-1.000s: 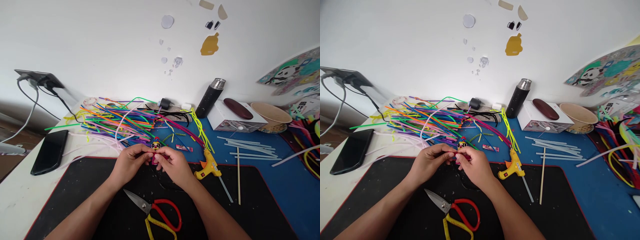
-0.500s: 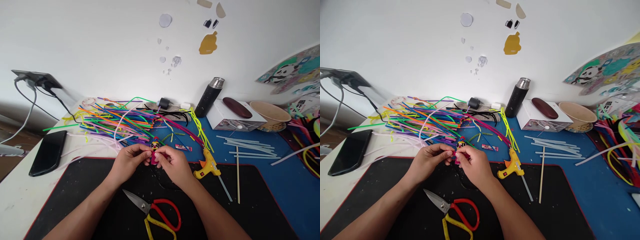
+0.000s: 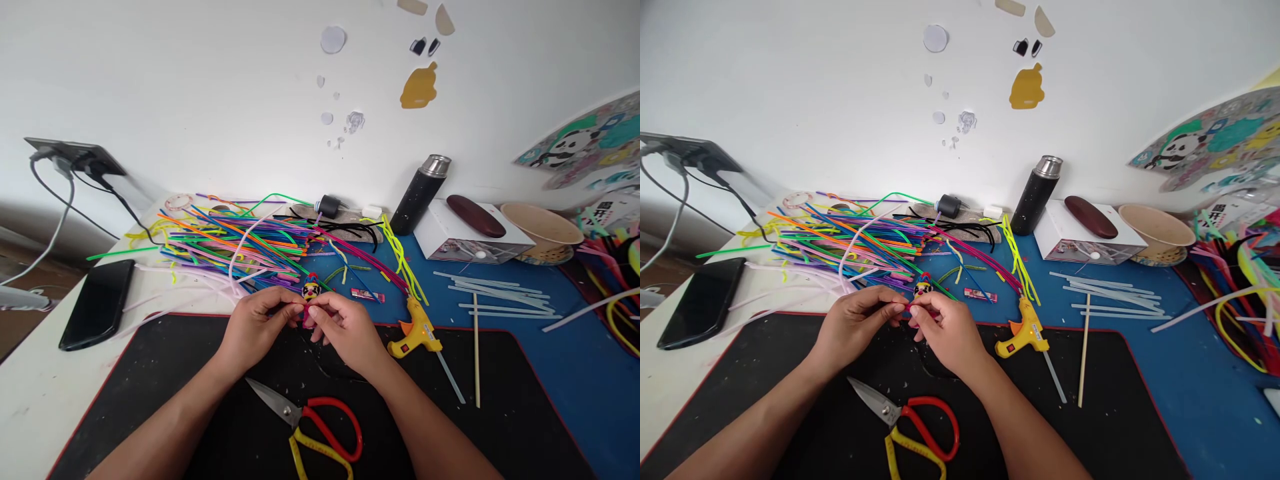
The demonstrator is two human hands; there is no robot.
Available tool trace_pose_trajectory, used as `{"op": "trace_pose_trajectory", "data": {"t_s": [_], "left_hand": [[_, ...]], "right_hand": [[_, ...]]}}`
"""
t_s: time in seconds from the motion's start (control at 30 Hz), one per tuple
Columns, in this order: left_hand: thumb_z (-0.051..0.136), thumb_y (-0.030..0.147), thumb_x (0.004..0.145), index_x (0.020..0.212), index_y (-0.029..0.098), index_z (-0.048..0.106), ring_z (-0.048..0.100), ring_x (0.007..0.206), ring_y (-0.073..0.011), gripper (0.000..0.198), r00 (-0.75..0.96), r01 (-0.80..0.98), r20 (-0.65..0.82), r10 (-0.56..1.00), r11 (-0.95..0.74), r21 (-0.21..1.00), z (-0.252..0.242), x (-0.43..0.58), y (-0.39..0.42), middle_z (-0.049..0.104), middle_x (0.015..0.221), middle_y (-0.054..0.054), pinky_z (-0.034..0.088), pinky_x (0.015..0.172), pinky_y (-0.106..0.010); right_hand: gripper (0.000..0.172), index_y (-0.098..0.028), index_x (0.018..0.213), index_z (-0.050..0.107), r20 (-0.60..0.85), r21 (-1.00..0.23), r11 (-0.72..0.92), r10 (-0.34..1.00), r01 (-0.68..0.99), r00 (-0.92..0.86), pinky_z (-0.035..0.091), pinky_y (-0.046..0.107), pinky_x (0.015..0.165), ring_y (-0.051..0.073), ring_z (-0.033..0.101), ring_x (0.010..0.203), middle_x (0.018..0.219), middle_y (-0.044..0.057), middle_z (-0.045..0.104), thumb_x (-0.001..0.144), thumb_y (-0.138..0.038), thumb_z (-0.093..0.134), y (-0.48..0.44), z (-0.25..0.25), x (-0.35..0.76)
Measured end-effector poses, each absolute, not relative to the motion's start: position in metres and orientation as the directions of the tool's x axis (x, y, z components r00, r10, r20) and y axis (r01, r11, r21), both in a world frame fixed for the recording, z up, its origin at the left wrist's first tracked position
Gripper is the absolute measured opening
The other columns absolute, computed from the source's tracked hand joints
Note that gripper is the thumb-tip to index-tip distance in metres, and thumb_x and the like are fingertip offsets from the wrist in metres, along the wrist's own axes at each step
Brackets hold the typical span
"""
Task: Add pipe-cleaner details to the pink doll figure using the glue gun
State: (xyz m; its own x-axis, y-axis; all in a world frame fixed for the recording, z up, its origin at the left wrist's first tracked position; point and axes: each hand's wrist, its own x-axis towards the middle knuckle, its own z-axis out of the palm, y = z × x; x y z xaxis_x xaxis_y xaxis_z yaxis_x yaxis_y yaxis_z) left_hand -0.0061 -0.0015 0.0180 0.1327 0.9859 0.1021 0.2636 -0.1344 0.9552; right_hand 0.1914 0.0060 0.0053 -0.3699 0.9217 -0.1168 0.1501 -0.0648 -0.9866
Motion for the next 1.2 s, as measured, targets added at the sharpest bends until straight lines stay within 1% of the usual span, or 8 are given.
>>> {"op": "trace_pose_trajectory", "data": {"t_s": [0.13, 0.23, 0.43, 0.6, 0.7, 0.77, 0.9, 1.2], "left_hand": [[0.07, 0.027, 0.092, 0.091, 0.02, 0.08, 0.069, 0.063, -0.0146, 0.013, 0.123, 0.261, 0.092, 0.988, -0.122, 0.958, 0.0154, -0.0057, -0.0013, 0.074, 0.073, -0.001, 0.055, 0.062, -0.023], [0.073, 0.031, 0.09, 0.091, 0.019, 0.081, 0.069, 0.063, -0.0151, 0.014, 0.099, 0.207, 0.017, 0.995, -0.037, 0.978, 0.0136, -0.0041, -0.0012, 0.075, 0.074, -0.001, 0.056, 0.062, -0.024], [0.081, 0.04, 0.082, 0.089, 0.018, 0.08, 0.067, 0.062, -0.0151, 0.023, 0.103, 0.025, -0.167, 0.981, 0.165, 0.986, 0.0158, -0.0006, 0.0009, 0.075, 0.069, -0.001, 0.057, 0.061, -0.025], [0.087, 0.041, 0.078, 0.093, 0.016, 0.08, 0.066, 0.064, -0.014, 0.03, 0.146, -0.063, -0.213, 0.966, 0.224, 0.973, 0.0161, -0.0001, 0.003, 0.076, 0.074, -0.002, 0.057, 0.064, -0.025], [0.091, 0.04, 0.074, 0.099, 0.016, 0.078, 0.067, 0.065, -0.0138, 0.037, 0.187, -0.164, -0.245, 0.951, 0.276, 0.947, 0.0137, 0.0009, 0.0039, 0.076, 0.076, -0.001, 0.056, 0.061, -0.024], [0.092, 0.04, 0.073, 0.095, 0.016, 0.076, 0.065, 0.062, -0.013, 0.036, 0.203, -0.213, -0.255, 0.945, 0.297, 0.931, 0.0117, 0.0018, 0.0041, 0.074, 0.072, 0.0, 0.054, 0.058, -0.023], [0.089, 0.042, 0.076, 0.081, 0.015, 0.073, 0.063, 0.06, -0.012, 0.032, 0.197, -0.193, -0.243, 0.95, 0.28, 0.94, 0.0104, 0.0029, 0.003, 0.073, 0.068, -0.001, 0.053, 0.059, -0.023], [0.087, 0.042, 0.079, 0.082, 0.016, 0.074, 0.063, 0.06, -0.0129, 0.03, 0.164, -0.137, -0.202, 0.966, 0.225, 0.965, 0.0161, 0.0012, 0.0035, 0.072, 0.067, 0.0, 0.054, 0.06, -0.025]], "right_hand": [[0.017, -0.022, 0.101, 0.071, -0.065, -0.965, 0.031, 0.933, 0.26, -0.353, 0.055, 0.025, 0.058, 0.014, 0.072, 0.063, 0.088, 0.002, 0.076, 0.1, -0.034, 0.059, 0.0056, 0.0051, 0.1923], [0.016, -0.023, 0.104, 0.072, -0.035, -0.944, 0.085, 0.935, 0.318, -0.353, 0.056, 0.026, 0.061, 0.015, 0.072, 0.064, 0.091, 0.003, 0.077, 0.1, -0.033, 0.06, 0.0054, 0.0053, 0.1927], [0.016, -0.023, 0.1, 0.071, -0.029, -0.936, 0.094, 0.94, 0.34, -0.339, 0.056, 0.027, 0.062, 0.016, 0.072, 0.062, 0.083, 0.001, 0.076, 0.101, -0.032, 0.058, 0.0063, 0.0071, 0.1924], [0.014, -0.023, 0.098, 0.07, -0.022, -0.921, 0.112, 0.941, 0.373, -0.337, 0.055, 0.027, 0.062, 0.016, 0.073, 0.064, 0.078, 0.001, 0.074, 0.101, -0.03, 0.058, 0.0061, 0.0074, 0.193], [0.015, -0.023, 0.099, 0.071, -0.015, -0.92, 0.116, 0.944, 0.374, -0.331, 0.054, 0.026, 0.062, 0.016, 0.073, 0.064, 0.077, 0.0, 0.073, 0.101, -0.03, 0.058, 0.0057, 0.0078, 0.1931], [0.015, -0.023, 0.098, 0.071, -0.007, -0.919, 0.123, 0.945, 0.375, -0.327, 0.054, 0.026, 0.062, 0.017, 0.073, 0.064, 0.077, 0.001, 0.073, 0.101, -0.03, 0.058, 0.0054, 0.0082, 0.1931], [0.015, -0.023, 0.098, 0.071, 0.01, -0.916, 0.142, 0.944, 0.376, -0.33, 0.054, 0.026, 0.061, 0.017, 0.073, 0.066, 0.08, 0.001, 0.075, 0.101, -0.031, 0.059, 0.005, 0.0074, 0.1934], [0.017, -0.024, 0.105, 0.071, 0.021, -0.93, 0.136, 0.948, 0.342, -0.318, 0.056, 0.026, 0.063, 0.016, 0.074, 0.066, 0.088, 0.002, 0.077, 0.101, -0.035, 0.06, 0.0054, 0.0038, 0.1946]]}}
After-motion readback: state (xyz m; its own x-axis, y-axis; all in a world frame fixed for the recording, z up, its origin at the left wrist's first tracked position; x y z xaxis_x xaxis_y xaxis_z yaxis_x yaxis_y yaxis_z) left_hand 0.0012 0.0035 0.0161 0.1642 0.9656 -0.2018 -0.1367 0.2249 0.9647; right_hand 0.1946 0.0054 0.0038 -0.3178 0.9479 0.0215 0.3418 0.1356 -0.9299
